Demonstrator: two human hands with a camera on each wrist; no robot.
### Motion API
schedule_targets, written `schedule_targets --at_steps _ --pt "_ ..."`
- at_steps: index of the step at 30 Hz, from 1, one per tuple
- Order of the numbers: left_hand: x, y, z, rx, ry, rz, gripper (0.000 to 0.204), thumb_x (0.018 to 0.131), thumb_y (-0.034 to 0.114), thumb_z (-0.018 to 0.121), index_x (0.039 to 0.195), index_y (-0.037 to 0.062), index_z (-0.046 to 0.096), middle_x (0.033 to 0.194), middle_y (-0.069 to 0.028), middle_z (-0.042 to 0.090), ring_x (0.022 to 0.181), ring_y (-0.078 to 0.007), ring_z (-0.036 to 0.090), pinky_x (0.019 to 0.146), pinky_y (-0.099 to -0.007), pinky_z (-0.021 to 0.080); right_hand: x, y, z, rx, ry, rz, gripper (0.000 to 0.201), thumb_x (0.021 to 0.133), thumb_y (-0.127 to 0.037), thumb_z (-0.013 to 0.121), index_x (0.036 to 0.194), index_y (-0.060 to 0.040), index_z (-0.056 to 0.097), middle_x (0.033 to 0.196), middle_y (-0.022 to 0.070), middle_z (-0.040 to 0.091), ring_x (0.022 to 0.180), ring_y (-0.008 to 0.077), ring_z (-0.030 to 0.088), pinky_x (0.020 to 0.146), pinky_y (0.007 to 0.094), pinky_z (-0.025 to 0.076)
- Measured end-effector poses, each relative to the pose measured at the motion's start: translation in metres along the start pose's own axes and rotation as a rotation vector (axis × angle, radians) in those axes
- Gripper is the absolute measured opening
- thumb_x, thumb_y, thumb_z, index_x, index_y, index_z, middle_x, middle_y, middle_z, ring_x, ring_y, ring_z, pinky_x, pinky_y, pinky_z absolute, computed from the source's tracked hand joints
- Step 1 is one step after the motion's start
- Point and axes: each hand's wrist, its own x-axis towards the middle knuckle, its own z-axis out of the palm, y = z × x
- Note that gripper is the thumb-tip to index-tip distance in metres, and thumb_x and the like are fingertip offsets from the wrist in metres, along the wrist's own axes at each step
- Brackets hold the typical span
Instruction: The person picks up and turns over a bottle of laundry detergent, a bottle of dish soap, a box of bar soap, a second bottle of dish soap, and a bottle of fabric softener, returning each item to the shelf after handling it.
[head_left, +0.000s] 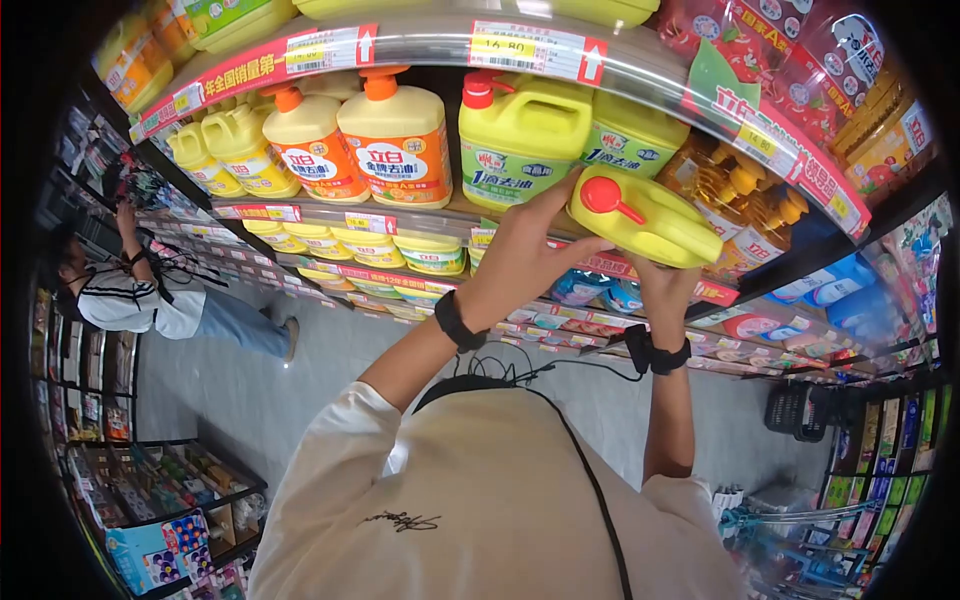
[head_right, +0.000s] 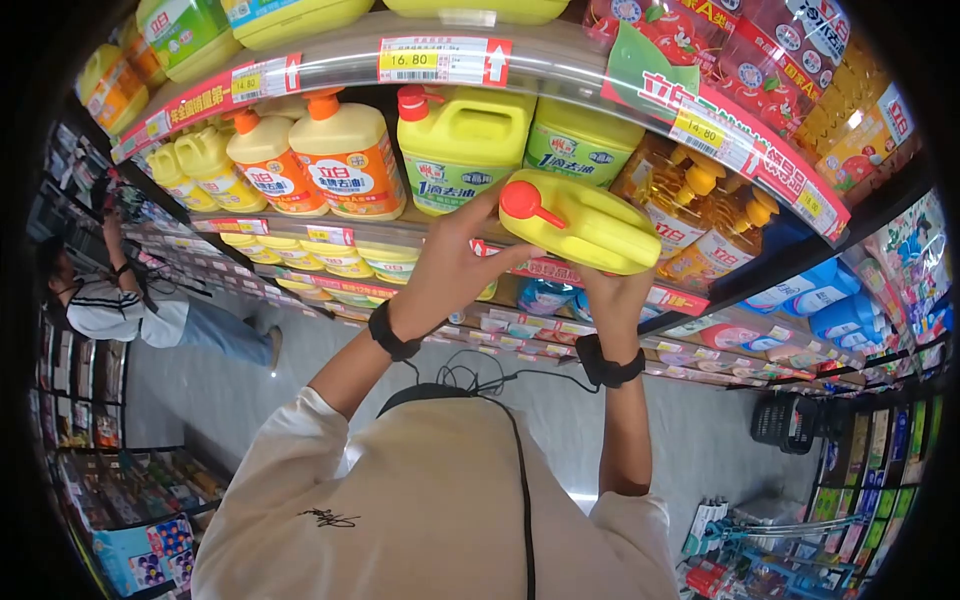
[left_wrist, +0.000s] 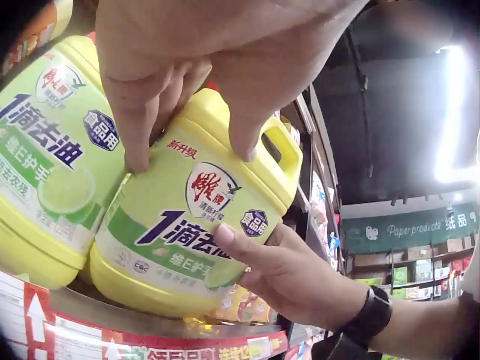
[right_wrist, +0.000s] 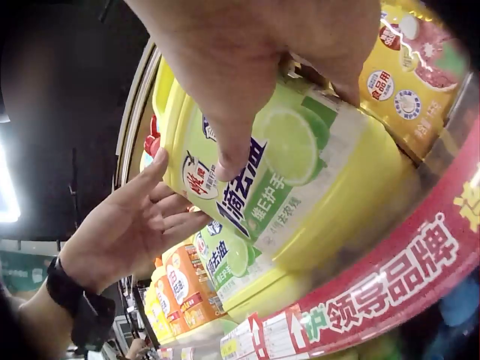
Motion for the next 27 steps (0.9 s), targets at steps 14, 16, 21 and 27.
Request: schedule_targets --at_steps 14,16,21,27 --pt "0.025 -0.013 0.026 0.111 0.121 -0.098 0.065 0.086 0.025 0.078 0.133 -0.0092 0.051 0.106 -0.0285 0.067 0.096 -0.0437 0.067 0.077 -0.0434 0.056 0.003 -0.005 0.016 -0.663 0.256 -0.394 0.098 0.075 -0.017 0.089 0.153 -0.0046 0.031 0.16 0.0226 0.028 0.144 0.0388 0.036 0.116 0.0501 0.032" --pt "0.027 -0.004 0.027 0.191 0.134 -0.11 0.06 0.088 0.025 0.075 0.131 -0.0093 0.052 0.103 -0.029 0.067 0.091 -0.044 0.068 0.074 -0.0445 0.056 0.007 -0.002 0.014 -0.808 0.197 -0.458 0.091 0.075 -0.02 0.088 0.151 -0.0062 0.039 0.159 0.0214 0.031 0.144 0.0411 0.035 0.115 0.0529 0.032" --pt "0.031 0.004 0.022 0.572 0.092 -0.138 0.037 0.089 0.024 0.073 0.116 -0.0005 0.062 0.086 -0.0209 0.07 0.075 -0.0333 0.07 0.062 -0.0381 0.055 0.024 -0.008 0.01 -0.695 0.057 -0.441 0.084 0.077 -0.02 0.084 0.148 -0.0047 0.043 0.154 0.0163 0.043 0.144 0.0426 0.035 0.114 0.0576 0.031" --pt "0.013 -0.007 0.006 0.523 0.067 -0.137 0.023 0.087 0.023 0.074 0.095 0.0027 0.068 0.078 -0.0154 0.072 0.064 -0.0313 0.069 0.056 -0.0382 0.053 0.033 -0.025 0.028 -0.75 0.046 -0.367 0.084 0.081 -0.029 0.078 0.149 -0.0003 0.038 0.154 0.0192 0.04 0.144 0.0445 0.033 0.116 0.0603 0.025"
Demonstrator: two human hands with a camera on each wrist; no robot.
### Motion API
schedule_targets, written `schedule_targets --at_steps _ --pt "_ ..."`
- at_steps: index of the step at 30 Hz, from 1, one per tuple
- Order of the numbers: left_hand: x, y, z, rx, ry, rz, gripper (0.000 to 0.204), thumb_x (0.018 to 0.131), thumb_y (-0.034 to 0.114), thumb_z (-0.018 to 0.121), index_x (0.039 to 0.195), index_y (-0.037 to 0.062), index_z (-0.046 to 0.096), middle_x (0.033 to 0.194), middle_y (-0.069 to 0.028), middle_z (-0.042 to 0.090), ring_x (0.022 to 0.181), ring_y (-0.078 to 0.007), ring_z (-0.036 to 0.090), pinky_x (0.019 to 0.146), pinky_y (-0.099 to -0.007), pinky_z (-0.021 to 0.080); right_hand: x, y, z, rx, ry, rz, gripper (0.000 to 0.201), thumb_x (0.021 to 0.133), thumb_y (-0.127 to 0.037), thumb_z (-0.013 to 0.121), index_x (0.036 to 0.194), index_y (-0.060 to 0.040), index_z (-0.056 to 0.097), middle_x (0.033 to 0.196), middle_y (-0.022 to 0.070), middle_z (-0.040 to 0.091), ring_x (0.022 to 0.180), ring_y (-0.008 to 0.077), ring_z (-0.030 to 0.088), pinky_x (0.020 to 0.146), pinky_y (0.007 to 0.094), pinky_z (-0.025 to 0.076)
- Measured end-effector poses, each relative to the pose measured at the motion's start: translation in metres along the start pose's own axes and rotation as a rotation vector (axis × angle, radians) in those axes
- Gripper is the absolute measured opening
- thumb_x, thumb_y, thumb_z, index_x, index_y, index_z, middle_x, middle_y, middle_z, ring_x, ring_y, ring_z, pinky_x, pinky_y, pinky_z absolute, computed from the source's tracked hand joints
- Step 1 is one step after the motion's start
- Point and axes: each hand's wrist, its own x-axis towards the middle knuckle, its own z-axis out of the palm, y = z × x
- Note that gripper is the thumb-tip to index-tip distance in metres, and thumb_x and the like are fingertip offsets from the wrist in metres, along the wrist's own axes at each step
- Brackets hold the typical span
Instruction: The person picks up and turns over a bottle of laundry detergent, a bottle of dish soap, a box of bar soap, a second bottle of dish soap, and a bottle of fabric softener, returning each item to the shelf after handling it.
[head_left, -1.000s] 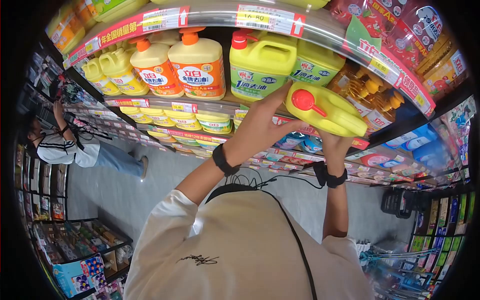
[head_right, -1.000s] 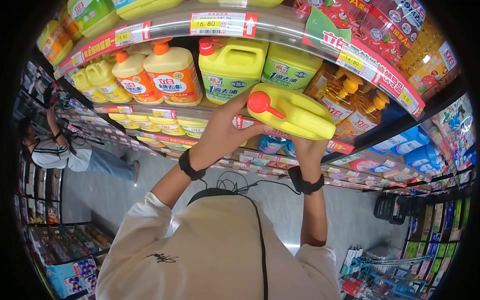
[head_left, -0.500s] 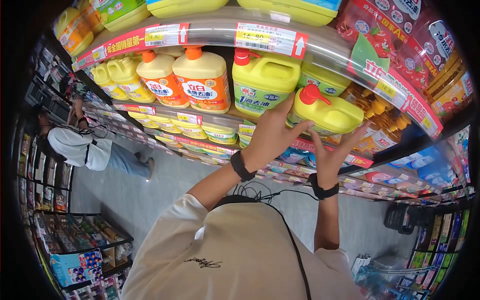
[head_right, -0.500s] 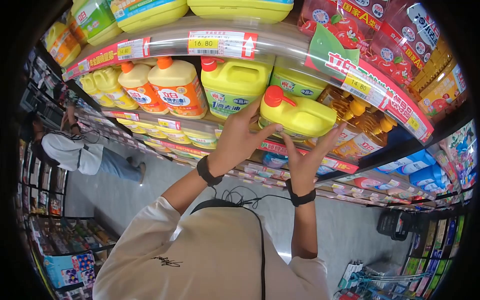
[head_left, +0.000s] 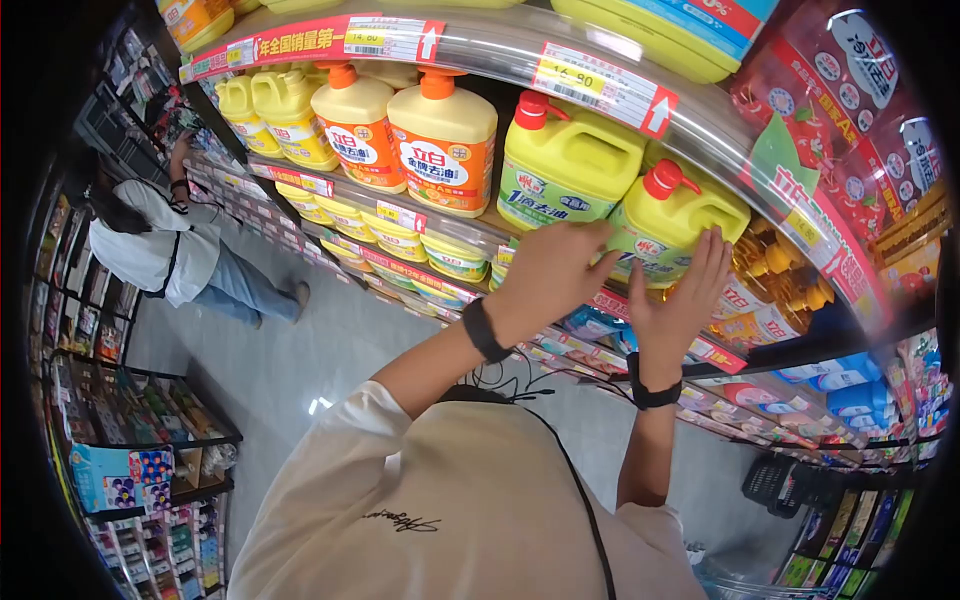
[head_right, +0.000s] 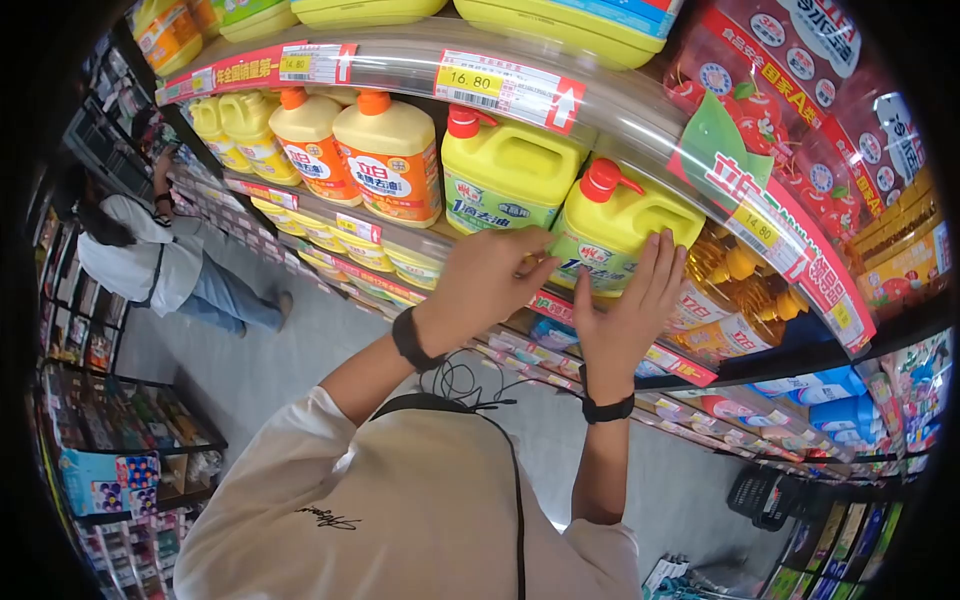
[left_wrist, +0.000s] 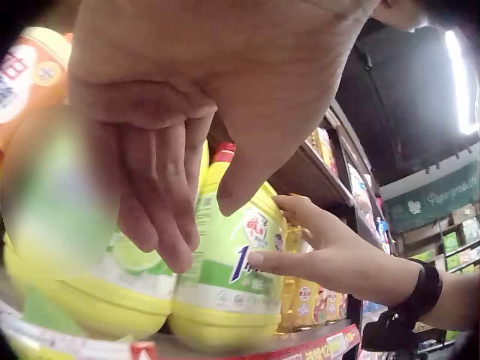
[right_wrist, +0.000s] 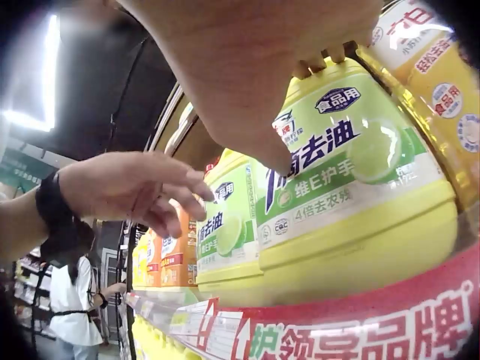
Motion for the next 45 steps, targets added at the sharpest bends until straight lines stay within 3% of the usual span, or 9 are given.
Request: schedule_targets --at_steps 9,17,21,24,28,31,32,35,45 --pt "-0.09 -0.085 -0.052 -0.219 0.013 -0.511 0.025 0.088 0.023 0.074 0.097 0.0001 0.071 0.081 -0.0119 0.073 0.067 -0.0201 0.072 0.059 -0.0328 0.053 0.003 -0.008 0.014 -0.102 -0.021 0.014 0.087 0.086 -0.036 0.075 0.151 0.0024 0.032 0.156 0.0223 0.035 0.144 0.0465 0.03 0.118 0.06 0.023" --pt "-0.265 -0.157 -0.108 -0.172 0.149 -0.954 0.025 0.092 0.02 0.07 0.099 -0.0045 0.069 0.082 -0.0139 0.072 0.073 -0.0198 0.073 0.064 -0.0299 0.056 0.002 -0.01 0.029 -0.163 0.032 -0.026 0.088 0.087 -0.033 0.077 0.152 0.0038 0.031 0.156 0.0247 0.034 0.146 0.046 0.028 0.116 0.0619 0.023" --pt "-0.347 -0.173 -0.139 -0.385 0.372 -1.089 0.024 0.096 0.016 0.066 0.101 -0.0075 0.067 0.087 -0.0134 0.072 0.08 -0.0196 0.072 0.067 -0.0289 0.058 -0.011 -0.011 0.033 -0.1 0.095 -0.072 0.084 0.088 -0.026 0.076 0.152 0.0051 0.031 0.156 0.0277 0.033 0.145 0.0466 0.028 0.116 0.0608 0.025" --pt "-0.362 -0.174 -0.175 -0.416 0.449 -1.244 0.024 0.098 0.017 0.063 0.104 -0.0061 0.066 0.092 -0.012 0.071 0.085 -0.0194 0.071 0.07 -0.0292 0.058 -0.025 -0.033 0.037 -0.088 0.173 -0.124 0.066 0.089 -0.012 0.073 0.144 0.0017 0.041 0.148 0.0258 0.04 0.136 0.0432 0.039 0.106 0.0573 0.034" --pt "-0.382 -0.199 -0.199 -0.435 0.59 -1.194 0.025 0.098 0.017 0.063 0.104 -0.0069 0.065 0.09 -0.0128 0.071 0.083 -0.0188 0.071 0.072 -0.0299 0.058 -0.047 -0.067 0.061 0.005 0.176 -0.153 0.039 0.088 -0.001 0.069 0.125 -0.0003 0.057 0.126 0.0208 0.056 0.113 0.0363 0.054 0.094 0.0496 0.043" --pt "-0.399 -0.23 -0.207 -0.436 0.607 -1.13 0.027 0.097 0.018 0.064 0.104 -0.0079 0.065 0.089 -0.014 0.072 0.08 -0.0183 0.071 0.071 -0.0301 0.058 -0.044 -0.113 0.081 0.374 -0.161 -0.226 0.018 0.086 0.003 0.068 0.104 0.0005 0.063 0.1 0.0178 0.063 0.094 0.0356 0.059 0.085 0.0449 0.047" --pt "-0.406 -0.239 -0.21 -0.426 0.594 -1.116 0.027 0.097 0.019 0.064 0.104 -0.0075 0.065 0.089 -0.0141 0.072 0.08 -0.0185 0.071 0.071 -0.03 0.058 -0.038 -0.132 0.089 0.414 -0.229 -0.321 0.01 0.083 0.003 0.068 0.09 -0.0022 0.063 0.084 0.0132 0.064 0.078 0.0342 0.062 0.072 0.0428 0.05" --pt "-0.421 -0.25 -0.245 -0.333 0.552 -1.117 0.028 0.097 0.021 0.064 0.106 -0.0063 0.065 0.089 -0.0141 0.072 0.078 -0.0192 0.071 0.07 -0.0296 0.056 -0.045 -0.197 0.129 0.394 -0.573 -0.531 0.009 0.082 0.0 0.067 0.087 -0.0064 0.062 0.081 0.0107 0.065 0.07 0.0318 0.064 0.061 0.0423 0.049" --pt "-0.566 -0.282 -0.311 -0.394 1.024 -1.249 0.024 0.099 0.016 0.062 0.104 -0.0073 0.064 0.093 -0.0138 0.07 0.086 -0.0212 0.071 0.073 -0.0326 0.06 -0.037 -0.367 0.222 0.61 -0.917 -0.608 0.01 0.084 -0.007 0.068 0.093 -0.0029 0.066 0.079 0.0161 0.068 0.069 0.0314 0.069 0.06 0.0383 0.053"
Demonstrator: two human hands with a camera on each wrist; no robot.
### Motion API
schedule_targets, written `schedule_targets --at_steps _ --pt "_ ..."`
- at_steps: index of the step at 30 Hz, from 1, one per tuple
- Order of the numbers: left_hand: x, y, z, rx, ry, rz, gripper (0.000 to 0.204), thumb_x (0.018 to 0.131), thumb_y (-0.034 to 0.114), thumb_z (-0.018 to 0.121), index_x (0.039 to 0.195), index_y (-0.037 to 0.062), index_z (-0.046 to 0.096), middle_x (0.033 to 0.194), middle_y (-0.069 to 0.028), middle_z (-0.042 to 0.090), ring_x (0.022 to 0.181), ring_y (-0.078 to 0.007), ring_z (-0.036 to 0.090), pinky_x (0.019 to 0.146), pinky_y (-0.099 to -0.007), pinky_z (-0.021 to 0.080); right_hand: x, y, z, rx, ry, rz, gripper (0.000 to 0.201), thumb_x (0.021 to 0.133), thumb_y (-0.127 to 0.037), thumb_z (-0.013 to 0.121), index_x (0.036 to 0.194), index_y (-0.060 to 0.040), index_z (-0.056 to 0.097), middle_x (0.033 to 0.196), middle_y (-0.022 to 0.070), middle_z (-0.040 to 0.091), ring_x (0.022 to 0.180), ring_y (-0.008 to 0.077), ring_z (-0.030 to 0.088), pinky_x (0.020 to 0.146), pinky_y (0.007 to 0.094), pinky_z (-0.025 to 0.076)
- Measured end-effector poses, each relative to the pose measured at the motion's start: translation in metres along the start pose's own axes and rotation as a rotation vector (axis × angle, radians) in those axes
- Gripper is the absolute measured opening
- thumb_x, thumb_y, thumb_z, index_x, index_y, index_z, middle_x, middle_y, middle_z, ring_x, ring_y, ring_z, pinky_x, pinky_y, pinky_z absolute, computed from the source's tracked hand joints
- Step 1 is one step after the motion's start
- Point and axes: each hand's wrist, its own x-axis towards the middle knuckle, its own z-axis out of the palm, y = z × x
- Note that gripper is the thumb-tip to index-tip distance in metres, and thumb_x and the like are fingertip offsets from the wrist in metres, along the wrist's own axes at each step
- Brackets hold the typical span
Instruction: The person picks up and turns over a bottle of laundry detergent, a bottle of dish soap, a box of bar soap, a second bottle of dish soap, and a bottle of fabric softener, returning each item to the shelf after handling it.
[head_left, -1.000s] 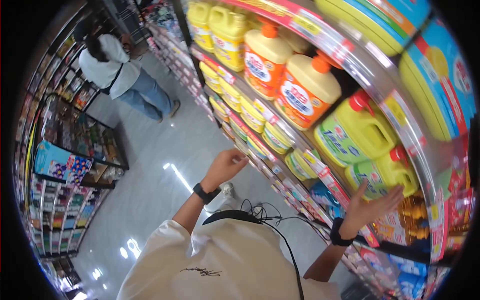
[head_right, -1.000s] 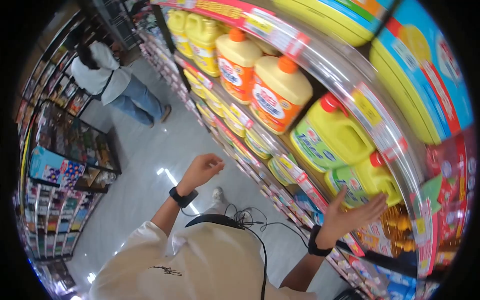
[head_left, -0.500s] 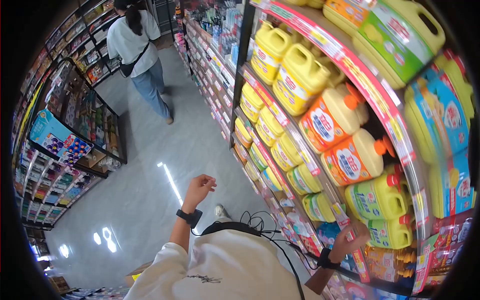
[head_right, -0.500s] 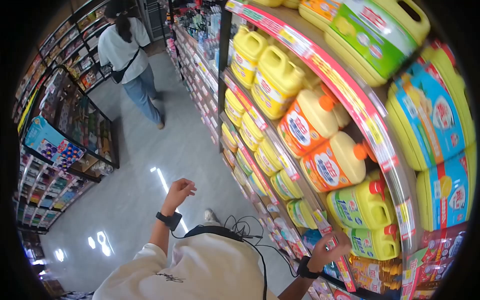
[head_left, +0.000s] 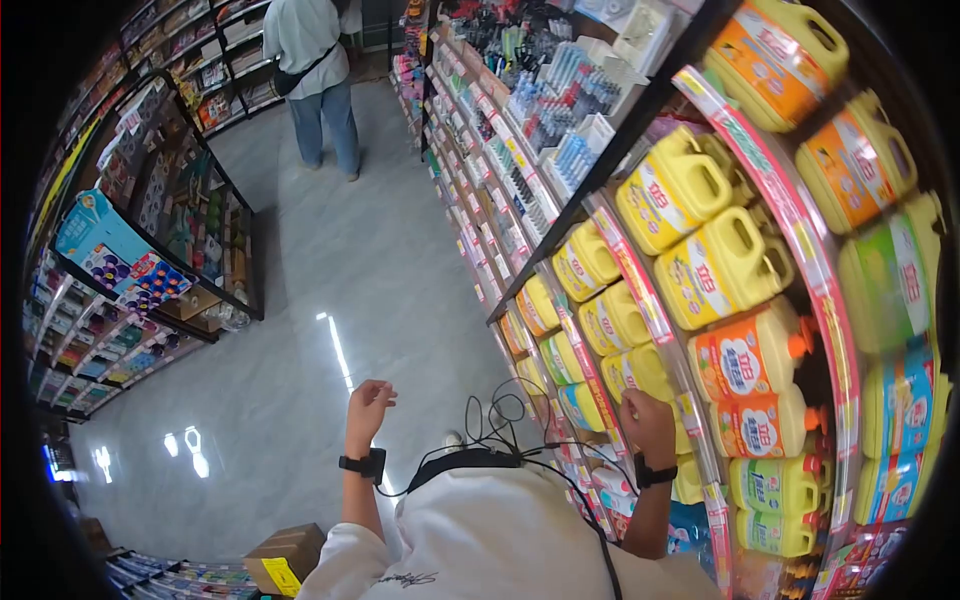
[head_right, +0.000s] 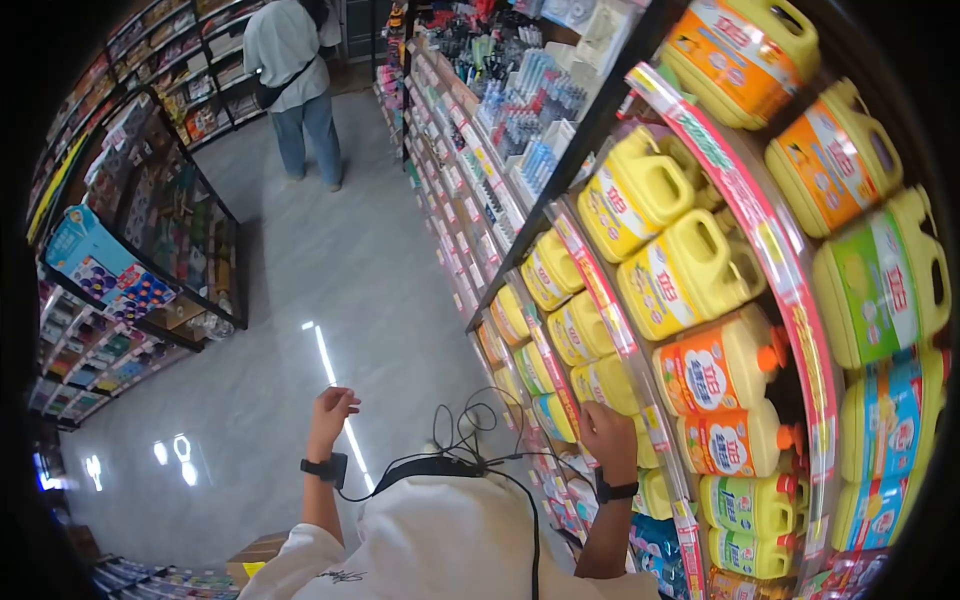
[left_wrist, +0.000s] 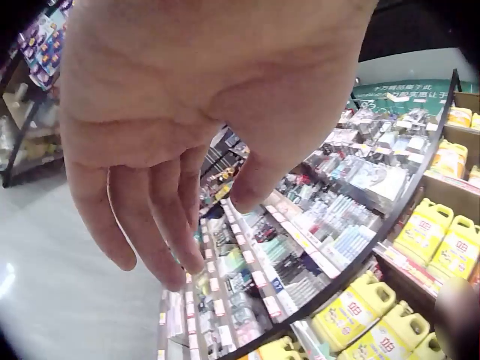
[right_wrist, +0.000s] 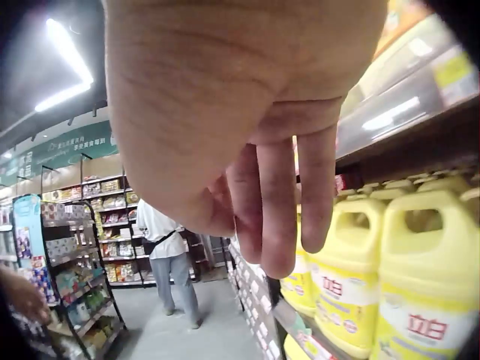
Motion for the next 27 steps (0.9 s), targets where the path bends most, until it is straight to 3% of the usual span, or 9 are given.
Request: schedule_targets --at_steps 6,11,14,17,18,21,24,27 --pt "0.022 -0.014 -0.046 0.007 0.158 -0.141 0.024 0.099 0.015 0.061 0.104 -0.0088 0.063 0.094 -0.0154 0.069 0.087 -0.0217 0.071 0.073 -0.0328 0.059 0.106 -0.026 0.055 0.089 -0.126 0.001 0.006 0.087 -0.012 0.067 0.09 -0.0084 0.063 0.074 0.0134 0.065 0.067 0.0332 0.067 0.058 0.0415 0.05" --pt "0.089 0.026 -0.071 0.135 0.132 -0.094 0.024 0.099 0.014 0.059 0.107 -0.0083 0.063 0.094 -0.0146 0.071 0.086 -0.0208 0.07 0.076 -0.033 0.059 0.202 -0.022 0.12 0.083 -0.317 0.072 0.014 0.089 -0.023 0.065 0.093 -0.0093 0.067 0.081 0.0123 0.071 0.073 0.0338 0.07 0.063 0.0438 0.054" --pt "0.145 0.062 -0.084 0.209 0.221 -0.093 0.025 0.1 0.014 0.059 0.109 -0.0084 0.063 0.095 -0.0145 0.071 0.087 -0.0205 0.07 0.077 -0.0327 0.058 0.265 -0.019 0.16 0.029 -0.329 -0.002 0.014 0.089 -0.023 0.065 0.093 -0.0089 0.067 0.081 0.0123 0.071 0.075 0.0349 0.07 0.064 0.0443 0.054" --pt "0.207 0.101 -0.093 0.149 0.186 -0.033 0.027 0.099 0.017 0.061 0.111 -0.007 0.064 0.096 -0.014 0.072 0.087 -0.0212 0.071 0.077 -0.0322 0.057 0.327 -0.03 0.2 0.183 -0.338 0.043 0.016 0.089 -0.021 0.067 0.098 -0.0074 0.067 0.085 0.0148 0.071 0.076 0.0339 0.07 0.066 0.0441 0.054" --pt "0.223 0.119 -0.093 0.113 0.15 -0.039 0.029 0.098 0.019 0.062 0.112 -0.0058 0.065 0.096 -0.0139 0.072 0.087 -0.0217 0.071 0.077 -0.0324 0.056 0.346 -0.037 0.208 0.202 -0.387 0.073 0.017 0.089 -0.02 0.068 0.1 -0.0064 0.068 0.085 0.0145 0.072 0.075 0.0323 0.071 0.066 0.0425 0.055" --pt "0.267 0.164 -0.088 0.433 0.261 -0.122 0.033 0.097 0.027 0.064 0.112 -0.0028 0.066 0.096 -0.0133 0.073 0.085 -0.0212 0.071 0.077 -0.0327 0.055 0.394 -0.033 0.238 0.174 -0.46 -0.065 0.017 0.09 -0.019 0.068 0.102 -0.0069 0.068 0.086 0.0138 0.073 0.075 0.0306 0.071 0.067 0.0406 0.056" --pt "0.301 0.186 -0.086 0.342 0.256 -0.171 0.037 0.095 0.032 0.065 0.112 -0.0008 0.067 0.096 -0.0127 0.073 0.084 -0.0203 0.071 0.077 -0.0328 0.055 0.44 -0.044 0.253 0.243 -0.547 0.048 0.019 0.088 -0.018 0.068 0.103 -0.0069 0.068 0.088 0.0151 0.072 0.077 0.0308 0.071 0.067 0.0411 0.055" --pt "0.334 0.194 -0.091 0.373 0.24 -0.223 0.03 0.098 0.024 0.059 0.113 -0.0022 0.066 0.097 -0.0121 0.074 0.086 -0.0195 0.072 0.08 -0.0332 0.055 0.486 -0.052 0.261 0.177 -0.543 -0.065 0.018 0.088 -0.018 0.068 0.102 -0.0063 0.068 0.089 0.0144 0.073 0.076 0.0312 0.071 0.068 0.0416 0.055"
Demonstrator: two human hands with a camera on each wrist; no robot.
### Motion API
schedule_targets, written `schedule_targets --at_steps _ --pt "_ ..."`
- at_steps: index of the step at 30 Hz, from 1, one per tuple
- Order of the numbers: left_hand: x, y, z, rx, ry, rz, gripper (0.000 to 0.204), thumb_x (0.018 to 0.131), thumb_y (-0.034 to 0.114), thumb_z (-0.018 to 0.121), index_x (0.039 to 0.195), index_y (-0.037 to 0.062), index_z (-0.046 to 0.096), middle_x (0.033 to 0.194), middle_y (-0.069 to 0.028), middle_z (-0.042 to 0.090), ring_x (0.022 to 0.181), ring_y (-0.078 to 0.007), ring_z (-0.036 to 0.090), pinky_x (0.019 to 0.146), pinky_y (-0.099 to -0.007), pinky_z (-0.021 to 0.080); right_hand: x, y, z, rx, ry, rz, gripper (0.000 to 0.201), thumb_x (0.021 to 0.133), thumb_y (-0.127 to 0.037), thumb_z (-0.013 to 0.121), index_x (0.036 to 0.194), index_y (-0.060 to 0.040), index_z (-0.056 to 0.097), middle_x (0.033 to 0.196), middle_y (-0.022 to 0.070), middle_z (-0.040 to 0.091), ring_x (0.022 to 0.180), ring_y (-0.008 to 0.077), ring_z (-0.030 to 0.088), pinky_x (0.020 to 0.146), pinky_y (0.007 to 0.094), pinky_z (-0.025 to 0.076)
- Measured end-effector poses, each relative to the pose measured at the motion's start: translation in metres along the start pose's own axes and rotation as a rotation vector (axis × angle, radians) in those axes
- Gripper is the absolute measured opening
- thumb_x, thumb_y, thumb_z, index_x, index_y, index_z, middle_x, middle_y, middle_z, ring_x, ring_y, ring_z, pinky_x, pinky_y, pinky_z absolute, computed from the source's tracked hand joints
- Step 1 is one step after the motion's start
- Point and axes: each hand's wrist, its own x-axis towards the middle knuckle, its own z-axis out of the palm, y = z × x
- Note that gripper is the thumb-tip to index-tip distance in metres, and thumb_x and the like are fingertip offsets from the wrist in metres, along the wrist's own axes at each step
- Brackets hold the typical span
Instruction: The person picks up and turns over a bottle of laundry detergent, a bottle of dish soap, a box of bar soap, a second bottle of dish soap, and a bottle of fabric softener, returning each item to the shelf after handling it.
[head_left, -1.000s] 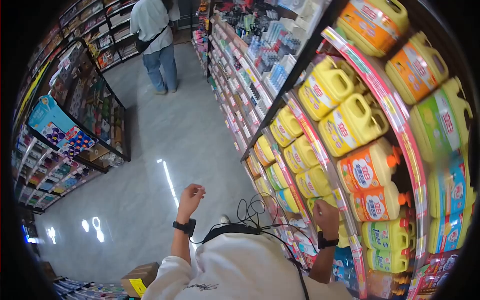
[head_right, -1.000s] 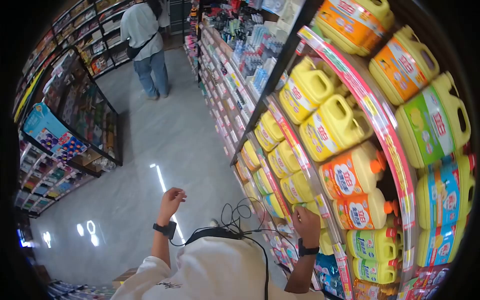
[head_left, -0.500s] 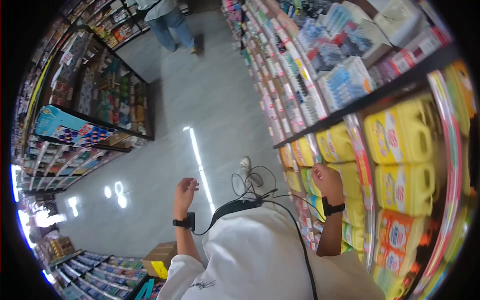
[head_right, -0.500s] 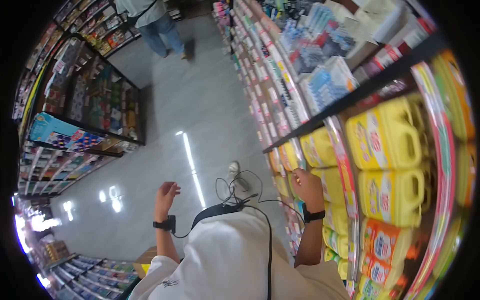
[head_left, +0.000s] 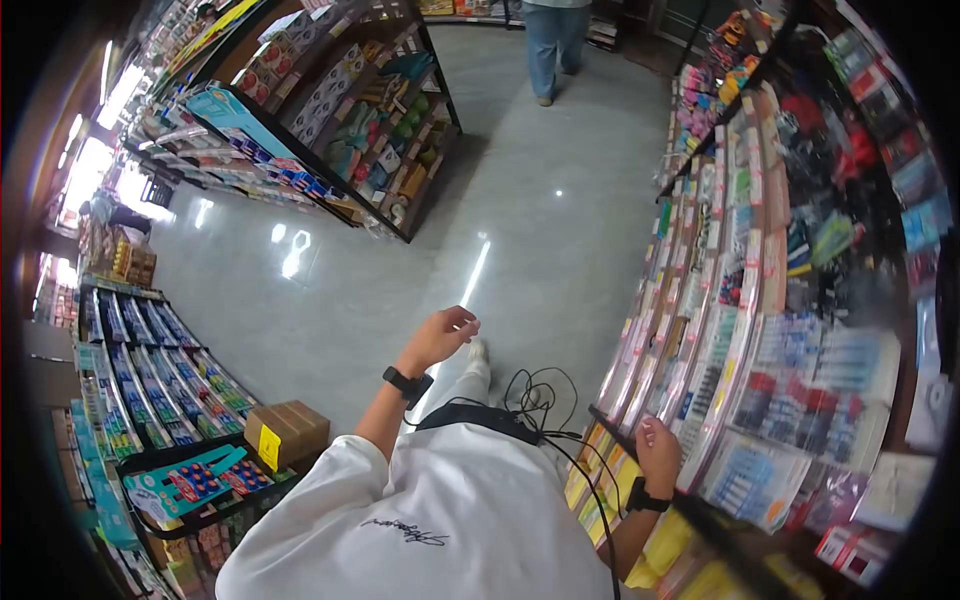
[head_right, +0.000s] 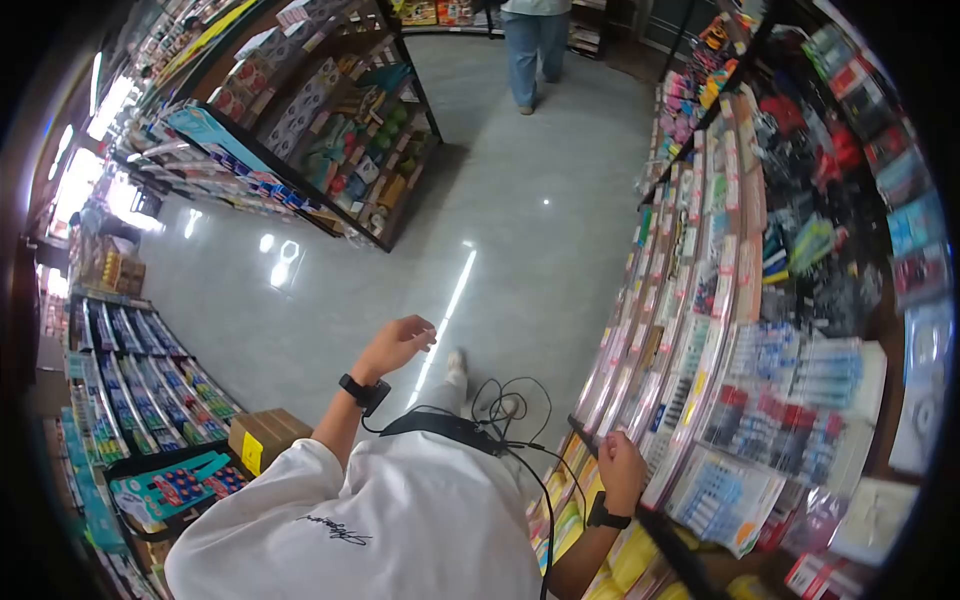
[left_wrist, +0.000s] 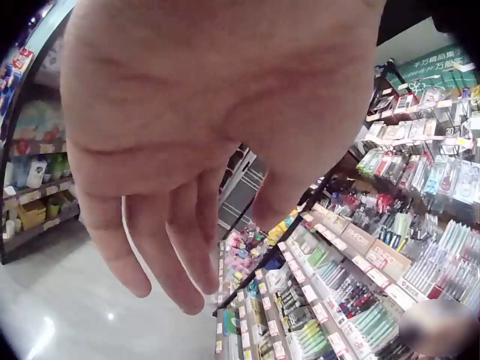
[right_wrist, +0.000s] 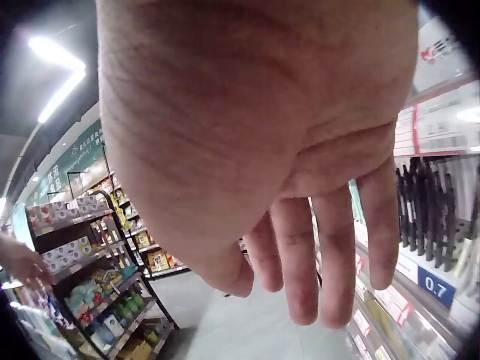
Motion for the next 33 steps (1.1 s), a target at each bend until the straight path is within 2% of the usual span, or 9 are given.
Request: schedule_targets --at_steps 8,13,15,17,20,22,26,30,33 --pt "0.13 -0.035 -0.047 -0.276 0.067 0.039 0.032 0.096 0.024 0.064 0.108 -0.0057 0.066 0.097 -0.0141 0.073 0.085 -0.0194 0.071 0.077 -0.0324 0.055 0.128 -0.059 -0.021 -0.091 -0.074 0.011 0.024 0.091 -0.025 0.066 0.105 -0.006 0.067 0.09 0.0152 0.073 0.082 0.0327 0.071 0.072 0.0421 0.054" --pt "0.237 -0.045 -0.117 -0.3 0.267 -0.009 0.036 0.094 0.027 0.068 0.106 -0.0069 0.066 0.095 -0.0157 0.073 0.084 -0.0204 0.07 0.076 -0.033 0.054 0.217 -0.107 -0.033 -0.021 -0.017 0.056 0.026 0.09 -0.025 0.066 0.106 -0.0048 0.067 0.088 0.0172 0.071 0.084 0.035 0.069 0.075 0.0417 0.053" --pt "0.283 -0.046 -0.155 -0.173 0.375 0.007 0.039 0.092 0.031 0.071 0.108 -0.0046 0.066 0.097 -0.0164 0.073 0.087 -0.023 0.069 0.079 -0.0358 0.054 0.257 -0.133 -0.042 -0.063 -0.029 0.148 0.027 0.088 -0.022 0.065 0.108 -0.0043 0.068 0.087 0.0171 0.071 0.083 0.0321 0.07 0.074 0.0397 0.053" --pt "0.329 -0.061 -0.192 -0.225 0.457 0.008 0.04 0.09 0.032 0.072 0.109 -0.0029 0.066 0.098 -0.0167 0.073 0.089 -0.0245 0.069 0.081 -0.0371 0.054 0.3 -0.14 -0.039 0.0 0.019 0.05 0.025 0.09 -0.02 0.066 0.106 -0.0003 0.068 0.075 0.0147 0.069 0.073 0.026 0.069 0.068 0.0366 0.052" --pt "0.362 -0.013 -0.261 -0.116 0.689 0.09 0.04 0.09 0.032 0.072 0.111 -0.0015 0.066 0.102 -0.0165 0.072 0.092 -0.0259 0.069 0.083 -0.0381 0.054 0.36 -0.19 -0.048 -0.042 -0.032 0.023 0.025 0.09 -0.018 0.066 0.106 0.0011 0.067 0.078 0.0126 0.069 0.072 0.0221 0.067 0.069 0.0349 0.052" --pt "0.388 0.01 -0.312 -0.094 0.757 0.085 0.041 0.089 0.031 0.072 0.113 -0.0016 0.065 0.108 -0.0176 0.07 0.098 -0.0284 0.068 0.086 -0.039 0.053 0.413 -0.199 -0.039 -0.039 -0.033 -0.026 0.026 0.09 -0.02 0.064 0.108 -0.0013 0.068 0.081 0.0147 0.07 0.076 0.0265 0.068 0.071 0.0369 0.052" --pt "0.45 0.018 -0.392 0.102 1.017 0.153 0.047 0.088 0.031 0.073 0.119 -0.002 0.061 0.117 -0.0205 0.065 0.109 -0.0349 0.063 0.092 -0.041 0.05 0.525 -0.241 -0.031 -0.081 -0.096 -0.087 0.025 0.09 -0.021 0.064 0.108 -0.003 0.069 0.081 0.0153 0.07 0.075 0.0295 0.067 0.07 0.0383 0.052" --pt "0.494 0.035 -0.461 0.22 1.159 0.12 0.051 0.088 0.031 0.072 0.124 -0.0019 0.057 0.12 -0.0224 0.062 0.116 -0.0388 0.059 0.096 -0.0435 0.048 0.665 -0.294 -0.009 -0.113 -0.223 -0.239 0.027 0.089 -0.021 0.066 0.108 -0.0022 0.068 0.083 0.0168 0.07 0.077 0.0325 0.068 0.071 0.0414 0.052" --pt "0.521 0.049 -0.496 0.289 1.112 -0.057 0.052 0.087 0.03 0.072 0.124 -0.0024 0.057 0.121 -0.0223 0.062 0.116 -0.0385 0.059 0.097 -0.0438 0.047 0.764 -0.362 -0.008 -0.108 -0.235 -0.406 0.027 0.09 -0.021 0.065 0.108 -0.0015 0.067 0.088 0.0186 0.071 0.082 0.0352 0.069 0.073 0.0433 0.052"
